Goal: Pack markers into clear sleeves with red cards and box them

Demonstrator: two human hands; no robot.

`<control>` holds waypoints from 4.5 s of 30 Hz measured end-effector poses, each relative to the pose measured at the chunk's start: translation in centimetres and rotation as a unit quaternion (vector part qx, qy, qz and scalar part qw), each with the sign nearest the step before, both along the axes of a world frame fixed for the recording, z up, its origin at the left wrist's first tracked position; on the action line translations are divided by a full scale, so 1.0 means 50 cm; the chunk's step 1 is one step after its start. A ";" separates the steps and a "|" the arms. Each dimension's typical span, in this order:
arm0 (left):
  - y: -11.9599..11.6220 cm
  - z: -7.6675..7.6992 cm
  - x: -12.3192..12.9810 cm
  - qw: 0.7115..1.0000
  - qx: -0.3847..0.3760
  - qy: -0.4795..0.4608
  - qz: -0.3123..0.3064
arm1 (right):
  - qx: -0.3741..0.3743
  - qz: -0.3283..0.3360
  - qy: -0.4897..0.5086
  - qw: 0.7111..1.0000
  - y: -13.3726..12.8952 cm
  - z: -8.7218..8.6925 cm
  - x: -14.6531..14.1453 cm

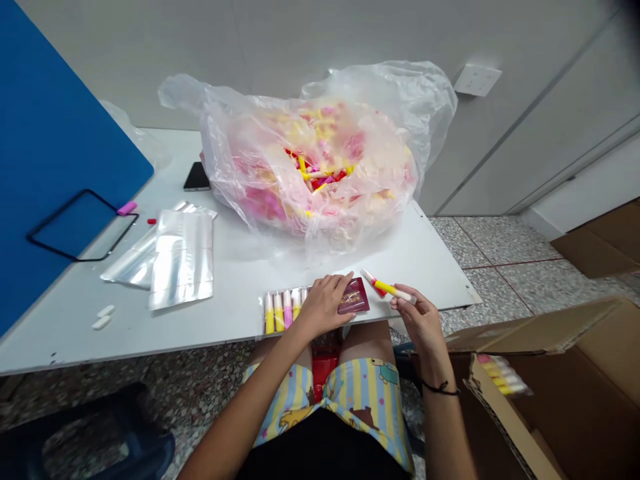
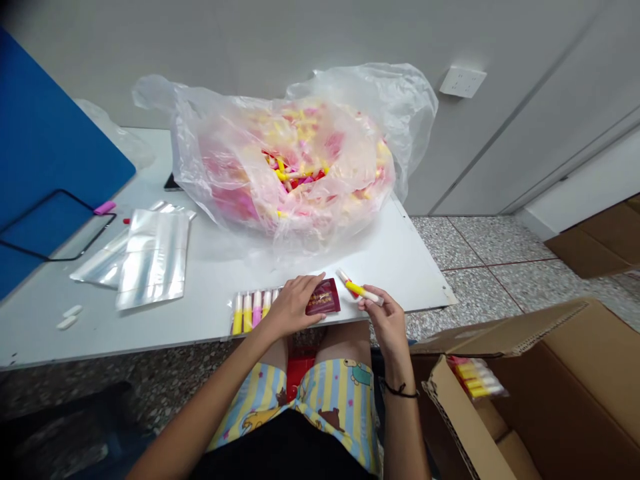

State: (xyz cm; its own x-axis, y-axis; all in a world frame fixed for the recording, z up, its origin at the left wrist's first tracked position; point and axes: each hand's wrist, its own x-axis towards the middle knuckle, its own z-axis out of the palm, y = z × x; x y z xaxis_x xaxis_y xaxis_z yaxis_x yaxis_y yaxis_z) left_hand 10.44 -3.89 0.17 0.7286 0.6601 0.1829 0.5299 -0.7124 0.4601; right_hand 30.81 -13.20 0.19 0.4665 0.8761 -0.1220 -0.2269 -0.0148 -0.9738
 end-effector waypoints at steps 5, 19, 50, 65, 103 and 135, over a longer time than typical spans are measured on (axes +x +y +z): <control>0.001 -0.001 0.001 1.000 0.003 0.006 -0.002 | 0.011 -0.031 -0.033 0.999 0.009 -0.014 -0.007; -0.003 0.005 0.002 1.000 -0.001 0.001 -0.003 | -0.003 -0.004 -0.357 0.934 0.076 -0.009 -0.037; 0.089 -0.003 0.050 0.995 -0.037 -0.042 -0.086 | -0.050 0.100 -0.521 0.846 0.112 0.003 -0.085; 0.085 -0.012 0.051 0.999 0.000 -0.013 -0.051 | -0.068 0.205 -0.561 0.799 0.132 0.027 -0.064; 0.094 -0.017 0.051 0.993 -0.033 -0.075 -0.088 | -0.130 0.154 -0.444 0.873 0.136 0.030 -0.048; 0.089 -0.022 0.059 0.996 -0.009 -0.045 -0.075 | -0.134 0.210 -0.538 0.805 0.016 0.020 -0.042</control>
